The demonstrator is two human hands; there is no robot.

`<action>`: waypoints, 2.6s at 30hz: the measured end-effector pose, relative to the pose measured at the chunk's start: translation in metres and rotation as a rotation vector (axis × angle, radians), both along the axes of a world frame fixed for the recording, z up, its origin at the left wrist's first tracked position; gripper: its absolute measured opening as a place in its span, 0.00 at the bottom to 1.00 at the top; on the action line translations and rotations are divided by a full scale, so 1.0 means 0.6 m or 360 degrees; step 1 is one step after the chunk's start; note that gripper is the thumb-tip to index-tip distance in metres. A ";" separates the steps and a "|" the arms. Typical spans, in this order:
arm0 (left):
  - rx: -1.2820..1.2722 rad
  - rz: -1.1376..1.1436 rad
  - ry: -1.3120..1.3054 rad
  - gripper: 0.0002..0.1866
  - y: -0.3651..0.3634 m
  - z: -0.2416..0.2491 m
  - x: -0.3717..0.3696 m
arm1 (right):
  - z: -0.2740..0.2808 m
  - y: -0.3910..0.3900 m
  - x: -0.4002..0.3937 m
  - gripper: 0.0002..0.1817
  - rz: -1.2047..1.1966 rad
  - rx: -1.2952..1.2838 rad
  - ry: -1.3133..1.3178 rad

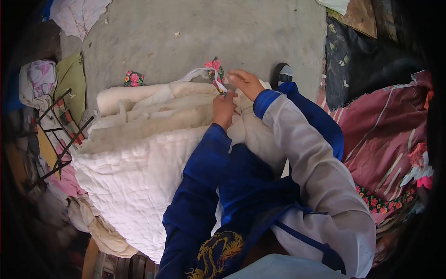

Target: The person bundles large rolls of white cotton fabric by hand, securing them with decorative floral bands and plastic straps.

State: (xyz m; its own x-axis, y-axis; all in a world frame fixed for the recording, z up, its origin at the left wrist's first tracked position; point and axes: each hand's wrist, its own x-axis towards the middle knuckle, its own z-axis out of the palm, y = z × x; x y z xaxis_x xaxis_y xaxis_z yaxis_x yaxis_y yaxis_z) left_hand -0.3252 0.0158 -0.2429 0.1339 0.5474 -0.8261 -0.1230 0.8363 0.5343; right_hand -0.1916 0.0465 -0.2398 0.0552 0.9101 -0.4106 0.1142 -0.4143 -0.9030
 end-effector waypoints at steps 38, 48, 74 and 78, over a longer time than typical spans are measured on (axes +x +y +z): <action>0.0290 -0.1460 0.0154 0.15 -0.010 -0.166 -0.001 | -0.116 -0.156 0.056 0.11 0.0034 -0.0491 -0.0060; 0.0492 -0.1426 0.0043 0.13 -0.025 -0.165 -0.017 | -0.112 -0.151 0.058 0.22 0.0814 0.0139 -0.0678; 0.0859 -0.1815 0.0475 0.20 0.022 -0.141 0.021 | -0.061 -0.139 0.077 0.16 0.0945 -0.0868 -0.0942; 0.1354 -0.1983 0.0965 0.23 0.031 -0.165 0.053 | -0.038 -0.133 0.072 0.13 0.1186 -0.0887 -0.1032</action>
